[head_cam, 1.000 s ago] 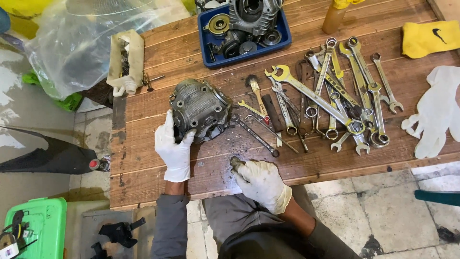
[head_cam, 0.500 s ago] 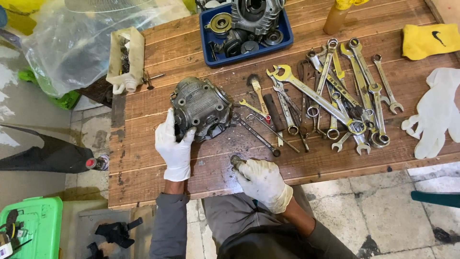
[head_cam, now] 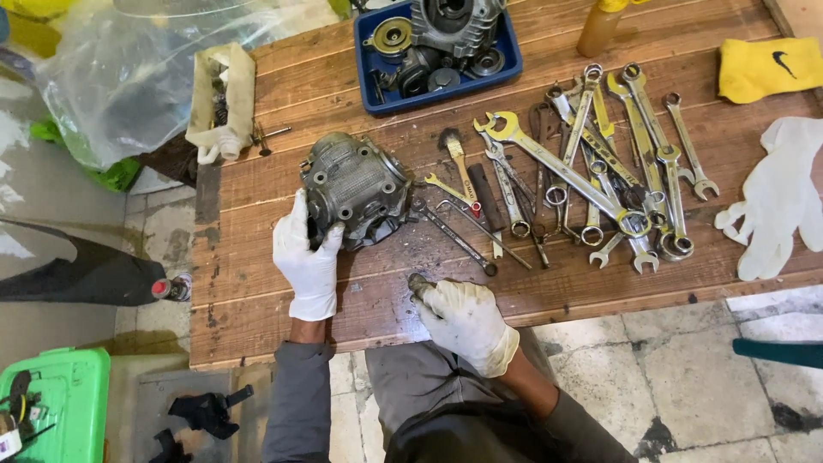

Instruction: Using wrenches to remove bolts and disassemble a motorcycle engine component on a workbench.

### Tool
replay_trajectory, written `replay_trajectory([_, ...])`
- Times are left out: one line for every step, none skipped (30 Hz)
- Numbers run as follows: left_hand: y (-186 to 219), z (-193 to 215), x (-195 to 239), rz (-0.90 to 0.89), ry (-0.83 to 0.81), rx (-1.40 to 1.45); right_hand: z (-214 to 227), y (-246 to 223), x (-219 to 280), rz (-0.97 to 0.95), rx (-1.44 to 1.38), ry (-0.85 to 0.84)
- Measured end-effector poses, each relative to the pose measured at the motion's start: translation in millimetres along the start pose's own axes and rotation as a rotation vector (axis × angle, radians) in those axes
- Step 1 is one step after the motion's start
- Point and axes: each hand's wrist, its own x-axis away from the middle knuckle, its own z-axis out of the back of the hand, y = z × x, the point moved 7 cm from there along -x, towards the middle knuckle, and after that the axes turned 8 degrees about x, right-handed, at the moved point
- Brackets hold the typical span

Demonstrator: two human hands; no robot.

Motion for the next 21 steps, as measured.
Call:
replay_trajectory([-1,-1,0,-0.012,0.003,-0.008,-2,1,1,-0.005,-0.008,0.008])
replay_trajectory([-1,-2,0,-0.017,0.0,-0.002,3,1,-2,-0.011,-0.003,0.011])
replay_trajectory([-2,-1,0,-0.016,-0.002,-0.009,7,1,-5,-0.01,-0.031,-0.001])
replay_trajectory([-3,-1,0,-0.015,-0.003,-0.015,10,0,-8,-0.01,-0.059,-0.014])
replay_trajectory([-2,-1,0,-0.015,-0.006,-0.015,10,0,-8,-0.013,-0.06,-0.015])
replay_trajectory([-2,-1,1,-0.017,-0.002,-0.016,10,0,-8,-0.013,-0.058,-0.02])
replay_trajectory([-2,0,1,-0.018,0.005,-0.019,10,-1,-8,-0.009,-0.057,-0.027])
replay_trajectory([-3,-1,0,-0.016,0.006,-0.02,10,0,-10,-0.008,-0.058,-0.028])
replay_trajectory([-3,-1,1,-0.018,0.01,-0.022,11,0,-11,-0.008,-0.045,-0.027])
replay_trajectory([-4,-1,2,-0.02,0.014,-0.023,11,0,-12,-0.008,-0.033,-0.026])
replay_trajectory([-3,-1,1,-0.014,0.015,-0.029,6,0,-7,-0.003,-0.038,-0.031])
replay_trajectory([-2,-1,1,-0.008,0.015,-0.015,0,2,-3,-0.006,-0.028,-0.036])
replay_trajectory([-2,-1,1,-0.001,0.014,-0.003,-6,2,2,-0.009,-0.02,-0.042])
replay_trajectory([-2,0,0,0.005,0.014,-0.01,-5,1,2,-0.005,-0.027,-0.047])
replay_trajectory([-1,0,-1,0.006,0.016,-0.008,-4,2,0,-0.017,-0.026,-0.04])
replay_trajectory([-1,0,-2,0.008,0.018,-0.006,-2,3,-1,-0.029,-0.025,-0.032])
replay_trajectory([1,0,-4,0.012,0.021,-0.014,-5,3,0,-0.023,-0.031,-0.035])
replay_trajectory([5,1,-7,-0.005,0.031,-0.016,-6,3,1,-0.027,-0.024,-0.022])
replay_trajectory([9,1,-8,-0.02,0.039,-0.017,-6,4,3,-0.032,-0.016,-0.013])
replay_trajectory([9,2,-9,-0.013,0.04,-0.023,-6,3,2,-0.027,-0.021,-0.018])
replay_trajectory([10,2,-10,-0.017,0.037,-0.012,-6,3,1,-0.028,-0.027,-0.02])
